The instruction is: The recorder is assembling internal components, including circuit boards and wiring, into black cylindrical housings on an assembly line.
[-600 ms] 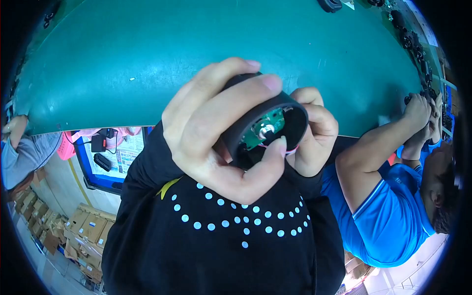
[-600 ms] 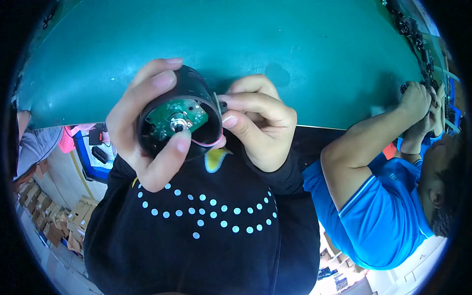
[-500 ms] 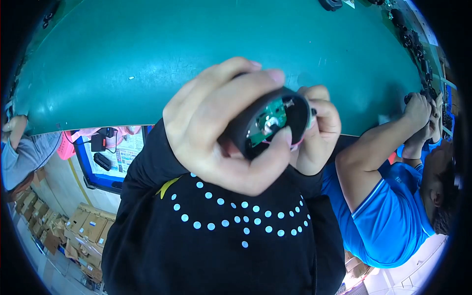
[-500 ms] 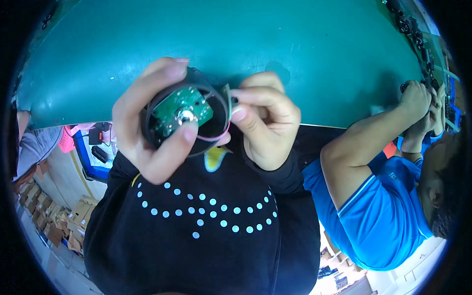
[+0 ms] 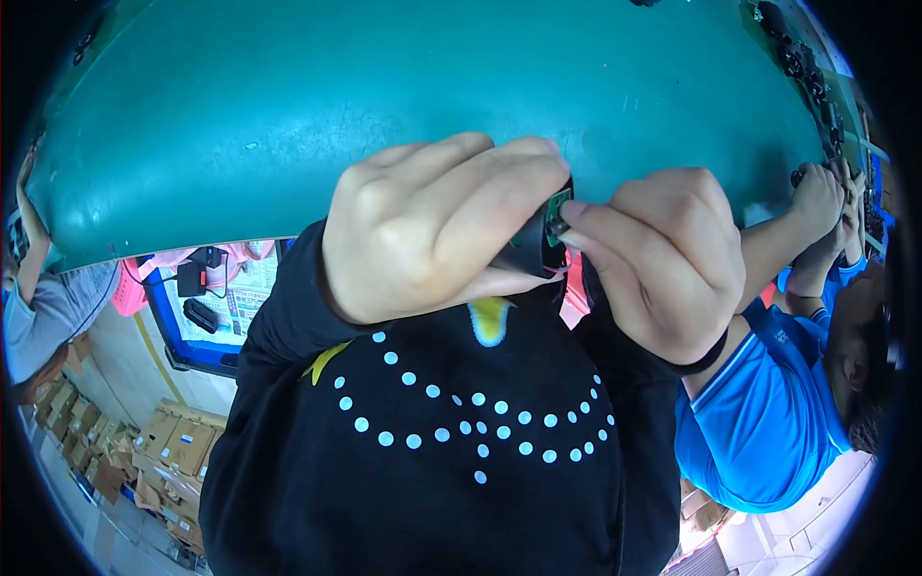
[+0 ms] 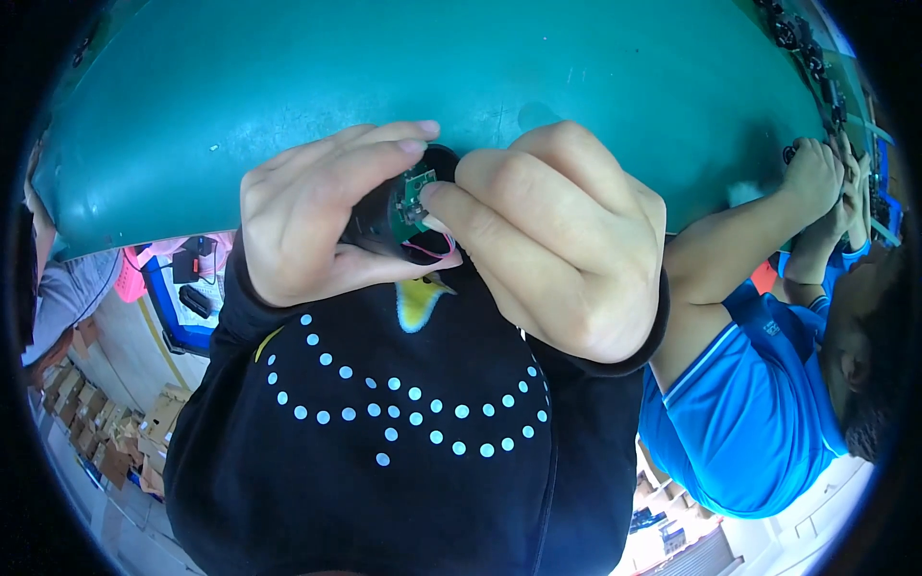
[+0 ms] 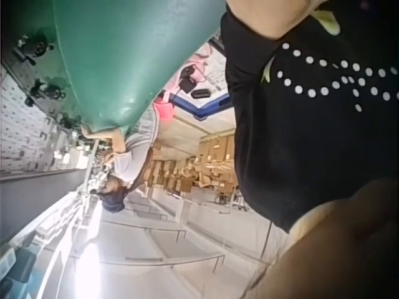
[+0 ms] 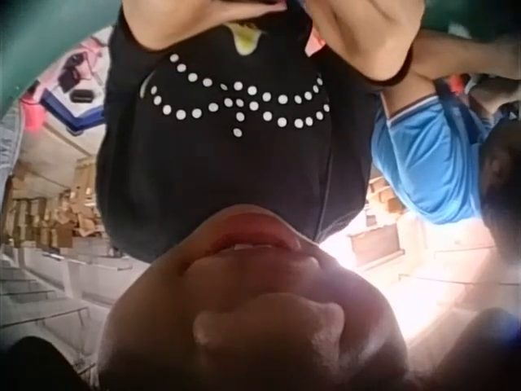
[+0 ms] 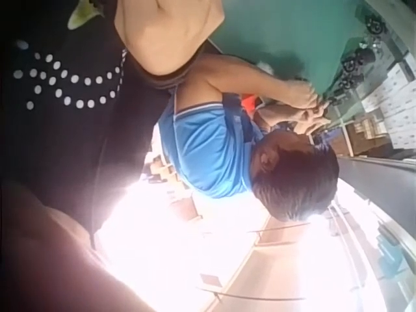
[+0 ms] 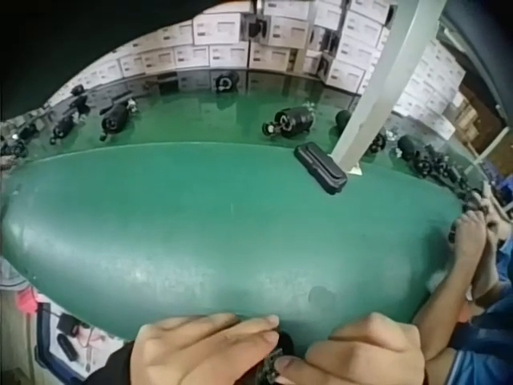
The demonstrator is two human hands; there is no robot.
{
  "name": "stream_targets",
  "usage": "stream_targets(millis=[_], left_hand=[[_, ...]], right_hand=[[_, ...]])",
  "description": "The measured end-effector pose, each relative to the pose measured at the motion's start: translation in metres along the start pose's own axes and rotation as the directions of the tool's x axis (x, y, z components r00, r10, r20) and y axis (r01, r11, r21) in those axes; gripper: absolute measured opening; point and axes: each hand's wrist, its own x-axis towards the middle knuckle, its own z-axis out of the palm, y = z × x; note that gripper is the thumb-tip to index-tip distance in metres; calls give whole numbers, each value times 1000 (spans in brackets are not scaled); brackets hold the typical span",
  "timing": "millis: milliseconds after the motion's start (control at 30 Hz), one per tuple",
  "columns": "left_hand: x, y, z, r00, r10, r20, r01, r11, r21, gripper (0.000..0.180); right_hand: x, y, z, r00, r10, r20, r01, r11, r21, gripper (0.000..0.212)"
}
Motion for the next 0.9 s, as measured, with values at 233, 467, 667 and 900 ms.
stream_targets(millis=[233, 467, 667, 900], left_hand=[[3, 3, 1, 1000, -4, 11, 4, 1000, -6, 39], [16, 20, -19, 982, -138, 128, 155, 978, -139, 33], [16, 29, -30, 904, -375, 207, 423, 857, -293, 38], [11, 22, -27, 966, -257, -19, 235, 909, -344, 50]], right_hand=[[2, -3, 9, 997, 68, 24, -71, 984, 165, 12], [6, -17, 1, 957, 289, -34, -265, 913, 311, 11], [8, -22, 0, 903, 429, 34, -397, 800, 450, 16], [-2, -13, -5, 989, 139, -48, -105, 899, 426, 31]])
